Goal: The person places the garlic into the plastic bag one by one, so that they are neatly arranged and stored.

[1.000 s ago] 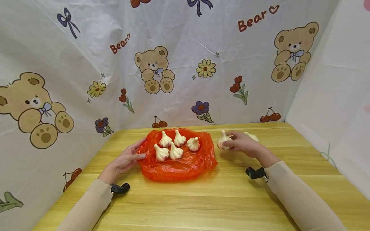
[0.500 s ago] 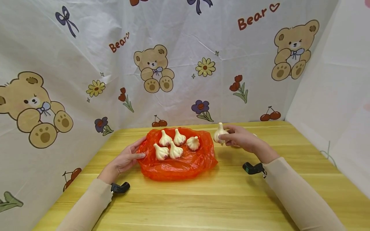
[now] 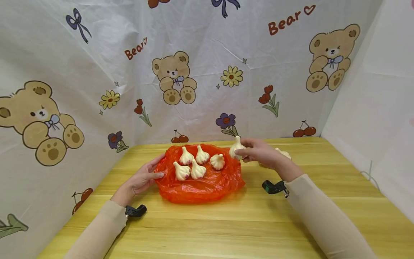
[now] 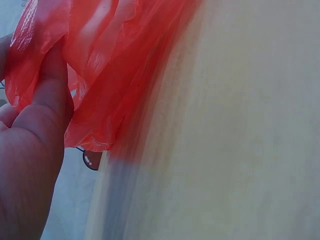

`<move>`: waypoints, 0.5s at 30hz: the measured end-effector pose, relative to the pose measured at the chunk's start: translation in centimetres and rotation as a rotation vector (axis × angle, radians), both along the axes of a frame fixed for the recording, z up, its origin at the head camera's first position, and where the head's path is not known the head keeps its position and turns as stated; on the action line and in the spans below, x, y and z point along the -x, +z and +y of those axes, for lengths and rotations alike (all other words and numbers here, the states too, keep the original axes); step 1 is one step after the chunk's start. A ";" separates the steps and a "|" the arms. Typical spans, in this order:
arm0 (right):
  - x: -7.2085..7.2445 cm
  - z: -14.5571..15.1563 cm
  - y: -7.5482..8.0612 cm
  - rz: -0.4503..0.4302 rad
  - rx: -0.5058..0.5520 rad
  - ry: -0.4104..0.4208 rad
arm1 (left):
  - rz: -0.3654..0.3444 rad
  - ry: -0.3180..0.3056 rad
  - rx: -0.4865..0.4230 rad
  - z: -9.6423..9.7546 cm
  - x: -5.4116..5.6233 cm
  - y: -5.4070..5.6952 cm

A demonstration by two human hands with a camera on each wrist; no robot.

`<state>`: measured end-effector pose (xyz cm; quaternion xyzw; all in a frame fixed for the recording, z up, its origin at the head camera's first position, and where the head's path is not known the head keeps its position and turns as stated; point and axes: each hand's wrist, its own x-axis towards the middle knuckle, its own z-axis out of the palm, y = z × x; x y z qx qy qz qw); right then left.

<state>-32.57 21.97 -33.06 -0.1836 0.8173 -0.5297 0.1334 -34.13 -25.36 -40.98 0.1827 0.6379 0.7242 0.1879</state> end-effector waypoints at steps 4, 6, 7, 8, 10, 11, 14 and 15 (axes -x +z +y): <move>0.4 -1.5 0.2 0.009 0.046 0.043 | 0.001 0.002 -0.003 0.1 0.0 0.0; 0.6 -2.3 0.2 0.003 0.066 0.066 | -0.005 0.006 -0.009 0.1 0.0 0.1; 0.7 -2.6 0.2 -0.003 0.066 0.073 | -0.008 0.008 -0.010 0.1 0.0 0.1; 0.8 -3.0 0.1 -0.005 0.062 0.081 | -0.011 0.009 -0.010 0.1 -0.1 0.1; 1.1 -3.6 0.1 -0.015 0.050 0.089 | -0.013 0.012 -0.008 0.1 -0.1 0.2; 1.2 -4.0 0.0 -0.016 0.042 0.092 | -0.016 0.014 -0.006 0.1 -0.1 0.2; 1.5 -5.0 -0.1 -0.017 0.011 0.093 | -0.022 0.020 -0.004 0.1 -0.2 0.2; 1.6 -5.3 -0.1 -0.022 0.002 0.091 | -0.021 0.021 -0.002 0.2 -0.1 0.2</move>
